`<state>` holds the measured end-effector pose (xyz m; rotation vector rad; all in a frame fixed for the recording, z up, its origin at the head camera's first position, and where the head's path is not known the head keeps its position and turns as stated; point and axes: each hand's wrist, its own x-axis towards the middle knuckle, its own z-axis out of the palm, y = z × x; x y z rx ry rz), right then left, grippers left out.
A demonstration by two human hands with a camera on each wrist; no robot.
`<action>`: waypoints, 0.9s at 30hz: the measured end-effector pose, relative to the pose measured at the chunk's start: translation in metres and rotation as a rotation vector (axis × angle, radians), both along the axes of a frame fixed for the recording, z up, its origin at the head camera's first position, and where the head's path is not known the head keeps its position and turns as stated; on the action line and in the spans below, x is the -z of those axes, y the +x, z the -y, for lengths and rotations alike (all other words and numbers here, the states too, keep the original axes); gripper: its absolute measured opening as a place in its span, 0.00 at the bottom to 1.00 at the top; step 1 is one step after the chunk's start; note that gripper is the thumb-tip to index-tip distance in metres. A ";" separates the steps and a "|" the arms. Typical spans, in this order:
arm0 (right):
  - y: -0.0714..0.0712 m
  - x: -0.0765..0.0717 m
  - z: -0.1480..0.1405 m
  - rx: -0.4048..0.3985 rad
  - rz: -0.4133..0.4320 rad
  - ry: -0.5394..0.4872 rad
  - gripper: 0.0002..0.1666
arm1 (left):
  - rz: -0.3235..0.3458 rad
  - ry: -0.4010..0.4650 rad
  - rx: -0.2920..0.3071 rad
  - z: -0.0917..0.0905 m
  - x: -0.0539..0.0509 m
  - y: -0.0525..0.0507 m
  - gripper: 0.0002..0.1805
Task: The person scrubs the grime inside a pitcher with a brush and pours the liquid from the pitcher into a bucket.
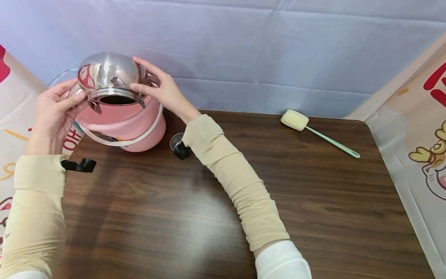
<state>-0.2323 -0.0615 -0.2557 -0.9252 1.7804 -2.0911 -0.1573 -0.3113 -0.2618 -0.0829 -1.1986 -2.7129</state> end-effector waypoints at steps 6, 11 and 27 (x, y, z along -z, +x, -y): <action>-0.002 -0.004 -0.001 0.084 0.010 0.060 0.35 | 0.002 -0.049 -0.010 -0.006 -0.007 0.000 0.18; -0.005 -0.002 -0.003 0.138 -0.012 0.118 0.33 | -0.021 -0.082 -0.033 -0.012 -0.011 0.002 0.17; 0.009 -0.021 -0.020 0.189 0.161 0.174 0.28 | -0.031 -0.215 0.023 -0.034 -0.027 0.015 0.13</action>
